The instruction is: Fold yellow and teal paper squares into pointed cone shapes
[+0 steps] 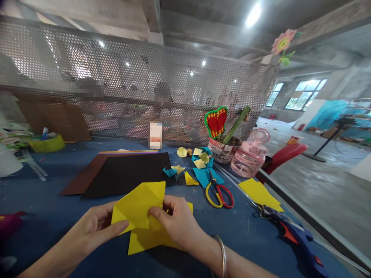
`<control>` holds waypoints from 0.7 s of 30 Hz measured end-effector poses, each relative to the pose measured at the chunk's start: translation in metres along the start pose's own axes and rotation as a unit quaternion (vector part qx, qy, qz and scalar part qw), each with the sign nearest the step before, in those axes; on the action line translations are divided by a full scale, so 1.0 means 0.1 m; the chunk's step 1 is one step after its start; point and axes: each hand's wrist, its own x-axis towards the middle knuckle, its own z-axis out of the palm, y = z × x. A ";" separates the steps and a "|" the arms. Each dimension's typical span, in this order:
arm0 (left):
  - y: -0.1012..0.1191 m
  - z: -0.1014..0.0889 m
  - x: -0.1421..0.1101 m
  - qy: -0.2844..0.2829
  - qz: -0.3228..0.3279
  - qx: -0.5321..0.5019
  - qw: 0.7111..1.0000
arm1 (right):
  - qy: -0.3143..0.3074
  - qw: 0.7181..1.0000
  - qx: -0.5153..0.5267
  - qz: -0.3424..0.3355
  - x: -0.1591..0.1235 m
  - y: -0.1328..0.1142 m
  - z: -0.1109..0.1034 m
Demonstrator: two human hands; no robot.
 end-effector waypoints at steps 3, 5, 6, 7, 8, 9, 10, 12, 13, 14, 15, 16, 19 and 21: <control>-0.03 -0.01 0.02 -0.002 0.007 0.007 1.000 | -0.008 0.998 0.054 -0.014 0.01 -0.02 -0.01; -0.03 -0.01 0.03 0.000 0.010 0.012 1.000 | -0.010 0.996 0.089 -0.020 0.02 -0.03 -0.02; -0.03 -0.01 0.02 0.004 0.011 0.012 1.000 | -0.008 0.994 0.103 -0.020 0.02 -0.03 -0.02; -0.02 0.00 0.02 0.009 0.014 0.009 1.000 | -0.006 0.993 0.112 -0.020 0.02 -0.03 -0.03; -0.01 0.01 0.01 0.017 0.016 0.003 1.000 | -0.004 0.993 0.116 -0.021 0.03 -0.03 -0.03; 0.00 0.02 0.00 0.028 0.019 -0.004 0.999 | -0.004 0.993 0.116 -0.021 0.03 -0.02 -0.03; 0.01 0.02 -0.01 0.043 0.024 -0.009 0.999 | -0.005 0.993 0.116 -0.020 0.03 0.00 -0.04; 0.03 0.03 -0.03 0.080 0.038 -0.003 0.996 | -0.012 0.993 0.113 -0.011 0.03 0.03 -0.05; 0.04 0.03 -0.03 0.101 0.048 0.006 0.994 | -0.011 0.994 0.110 -0.004 0.03 0.05 -0.05; 0.04 0.03 -0.04 0.119 0.057 0.017 0.991 | -0.006 0.995 0.102 0.002 0.03 0.07 -0.05; 0.03 0.03 -0.04 0.132 0.067 0.032 0.988 | 0.006 0.996 0.086 0.002 0.04 0.09 -0.05; 0.02 0.03 -0.04 0.140 0.082 0.052 0.985 | 0.024 0.998 0.062 -0.004 0.04 0.09 -0.05; -0.06 -0.01 -0.07 0.160 0.174 0.211 0.948 | 0.100 0.993 -0.044 -0.032 0.04 0.07 -0.04; -0.16 -0.07 -0.11 0.166 0.271 0.379 0.869 | 0.149 0.982 -0.109 -0.041 0.03 0.03 -0.02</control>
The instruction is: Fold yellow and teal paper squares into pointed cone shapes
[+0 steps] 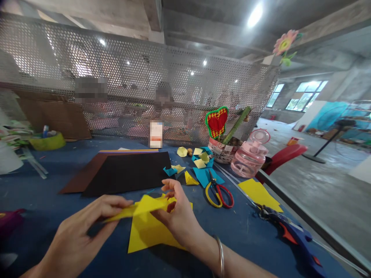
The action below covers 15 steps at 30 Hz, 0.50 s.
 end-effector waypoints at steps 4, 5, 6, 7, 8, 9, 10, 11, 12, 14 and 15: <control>-0.15 -0.01 -0.15 0.002 0.193 0.195 0.962 | 0.041 0.998 -0.038 -0.002 -0.01 -0.05 0.03; -0.16 -0.02 -0.16 0.000 0.215 0.215 0.953 | 0.036 0.999 -0.025 0.008 -0.01 -0.04 0.04; -0.16 -0.01 -0.17 -0.004 0.227 0.227 0.947 | 0.025 0.999 -0.001 0.022 -0.02 -0.04 0.04; -0.14 -0.01 -0.18 -0.010 0.233 0.231 0.944 | 0.008 0.999 0.030 0.040 -0.02 -0.03 0.05; -0.12 -0.01 -0.18 -0.016 0.235 0.232 0.944 | -0.007 0.996 0.069 0.061 -0.02 -0.03 0.05; -0.09 0.00 -0.17 -0.019 0.232 0.232 0.944 | -0.021 0.990 0.115 0.082 -0.03 -0.03 0.05; -0.05 0.02 -0.17 -0.021 0.230 0.233 0.945 | -0.034 0.981 0.163 0.103 -0.04 -0.04 0.06; -0.02 0.03 -0.17 -0.019 0.230 0.237 0.944 | -0.048 0.969 0.210 0.120 -0.06 -0.05 0.06; 0.00 0.04 -0.17 -0.016 0.235 0.241 0.942 | -0.064 0.957 0.250 0.134 -0.08 -0.07 0.07; 0.03 0.07 -0.19 -0.010 0.246 0.241 0.939 | -0.093 0.937 0.301 0.150 -0.12 -0.10 0.09; 0.03 0.09 -0.19 -0.008 0.246 0.235 0.940 | -0.110 0.933 0.307 0.151 -0.14 -0.12 0.10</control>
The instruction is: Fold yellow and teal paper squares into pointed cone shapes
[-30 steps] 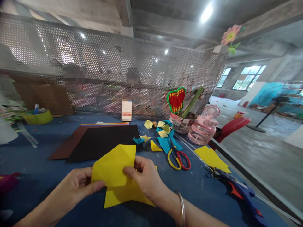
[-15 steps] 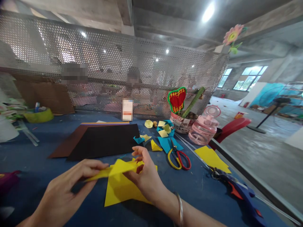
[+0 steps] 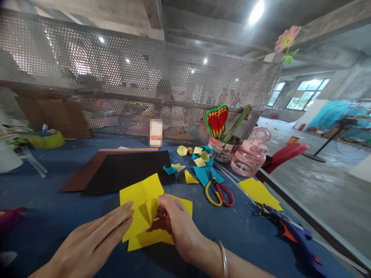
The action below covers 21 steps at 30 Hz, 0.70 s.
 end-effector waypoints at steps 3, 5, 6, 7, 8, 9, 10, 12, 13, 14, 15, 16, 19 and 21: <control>0.01 0.06 -0.02 0.000 -0.018 -0.047 0.999 | -0.032 0.999 -0.034 0.006 -0.03 0.02 0.04; -0.01 0.10 -0.01 -0.005 -0.026 -0.082 0.996 | -0.044 0.997 -0.062 -0.004 -0.01 0.02 0.03; -0.02 0.11 0.00 -0.007 -0.029 -0.093 0.995 | -0.041 0.996 -0.073 -0.015 0.00 0.02 0.01; -0.04 0.12 0.02 -0.006 -0.041 -0.097 0.994 | -0.032 0.996 -0.083 -0.027 0.02 0.02 -0.01; -0.06 0.11 0.05 -0.003 -0.065 -0.098 0.993 | -0.022 0.995 -0.094 -0.038 0.04 0.02 -0.03; -0.08 0.10 0.09 0.003 -0.100 -0.096 0.990 | -0.010 0.993 -0.107 -0.047 0.06 0.01 -0.06; -0.10 0.09 0.12 0.016 -0.162 -0.108 0.981 | 0.000 0.991 -0.122 -0.053 0.08 0.01 -0.09; -0.15 0.05 0.19 0.029 -0.267 -0.179 0.946 | 0.008 0.985 -0.159 -0.060 0.12 0.01 -0.13; -0.18 0.03 0.22 0.025 -0.319 -0.233 0.918 | 0.007 0.982 -0.180 -0.061 0.12 0.02 -0.15; -0.20 0.02 0.25 0.014 -0.362 -0.291 0.885 | 0.001 0.978 -0.200 -0.062 0.13 0.02 -0.15; -0.21 0.01 0.26 -0.001 -0.400 -0.345 0.849 | -0.007 0.974 -0.216 -0.064 0.13 0.03 -0.16; -0.23 0.01 0.28 -0.019 -0.431 -0.390 0.814 | -0.019 0.971 -0.226 -0.070 0.12 0.03 -0.15; -0.25 0.02 0.29 -0.062 -0.468 -0.452 0.757 | -0.053 0.965 -0.241 -0.088 0.10 0.04 -0.14; -0.23 0.05 0.29 -0.076 -0.473 -0.448 0.755 | -0.051 0.959 -0.265 -0.085 0.09 0.03 -0.14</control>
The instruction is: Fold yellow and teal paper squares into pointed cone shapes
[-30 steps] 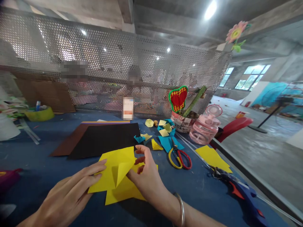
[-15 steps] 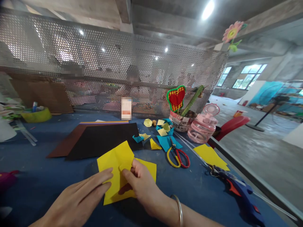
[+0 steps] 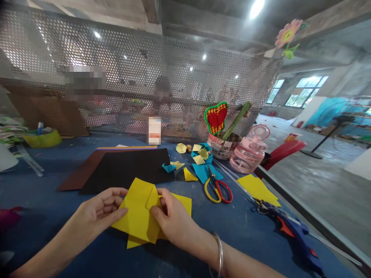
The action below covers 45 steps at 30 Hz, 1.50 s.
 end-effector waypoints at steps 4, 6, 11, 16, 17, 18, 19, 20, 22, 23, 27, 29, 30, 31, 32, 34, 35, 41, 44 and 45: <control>0.00 0.05 -0.01 0.013 -0.007 0.029 0.999 | 0.021 0.998 -0.052 0.025 0.00 0.01 -0.04; 0.00 0.06 -0.01 0.010 -0.010 0.033 0.999 | 0.019 0.998 -0.058 0.024 0.00 0.01 -0.05; -0.01 0.03 -0.01 -0.003 -0.033 0.012 0.999 | 0.009 0.999 -0.044 0.002 0.00 0.04 -0.05; -0.03 0.01 0.01 -0.030 -0.062 -0.018 0.997 | 0.022 0.998 -0.064 0.012 0.01 0.04 -0.06; -0.03 0.01 0.01 -0.033 -0.061 -0.020 0.997 | 0.033 0.995 -0.092 0.017 0.01 0.03 -0.07; -0.04 0.01 0.01 -0.036 -0.060 -0.022 0.997 | 0.045 0.992 -0.114 0.018 0.01 0.02 -0.08; -0.05 0.01 0.01 -0.038 -0.059 -0.022 0.997 | 0.053 0.990 -0.127 0.017 0.01 0.01 -0.09; -0.06 0.01 0.01 -0.039 -0.059 -0.022 0.997 | 0.056 0.990 -0.129 0.015 0.01 0.01 -0.10; -0.07 0.01 0.00 -0.037 -0.061 -0.021 0.997 | 0.047 0.992 -0.120 0.011 0.01 0.01 -0.11; -0.07 0.01 0.01 -0.033 -0.062 -0.021 0.997 | 0.041 0.992 -0.115 0.011 0.02 0.01 -0.11; -0.08 0.01 0.02 -0.029 -0.065 -0.019 0.997 | 0.036 0.992 -0.120 0.010 0.03 0.05 -0.12; -0.09 0.01 0.03 -0.034 -0.067 -0.016 0.997 | 0.037 0.991 -0.125 0.008 0.03 0.07 -0.12; -0.10 0.00 0.03 -0.037 -0.067 -0.013 0.997 | 0.038 0.991 -0.130 0.006 0.03 0.08 -0.12; -0.12 -0.01 0.04 -0.040 -0.066 -0.010 0.997 | 0.041 0.990 -0.135 0.005 0.03 0.09 -0.12; -0.13 -0.02 0.04 -0.043 -0.067 -0.009 0.997 | 0.044 0.989 -0.141 0.004 0.03 0.09 -0.12; -0.16 -0.04 0.05 -0.052 -0.070 -0.011 0.996 | 0.046 0.988 -0.150 -0.001 0.02 0.08 -0.12; -0.17 -0.05 0.05 -0.056 -0.072 -0.016 0.996 | 0.045 0.987 -0.151 -0.006 0.02 0.07 -0.12; -0.16 -0.05 0.04 -0.056 -0.093 -0.068 0.992 | 0.164 0.946 -0.270 -0.071 0.11 -0.04 -0.33; -0.14 -0.04 0.04 -0.059 -0.101 -0.073 0.990 | 0.268 0.859 -0.428 -0.084 0.19 0.00 -0.59; -0.14 -0.04 0.04 -0.059 -0.102 -0.072 0.990 | 0.285 0.845 -0.446 -0.078 0.21 0.02 -0.68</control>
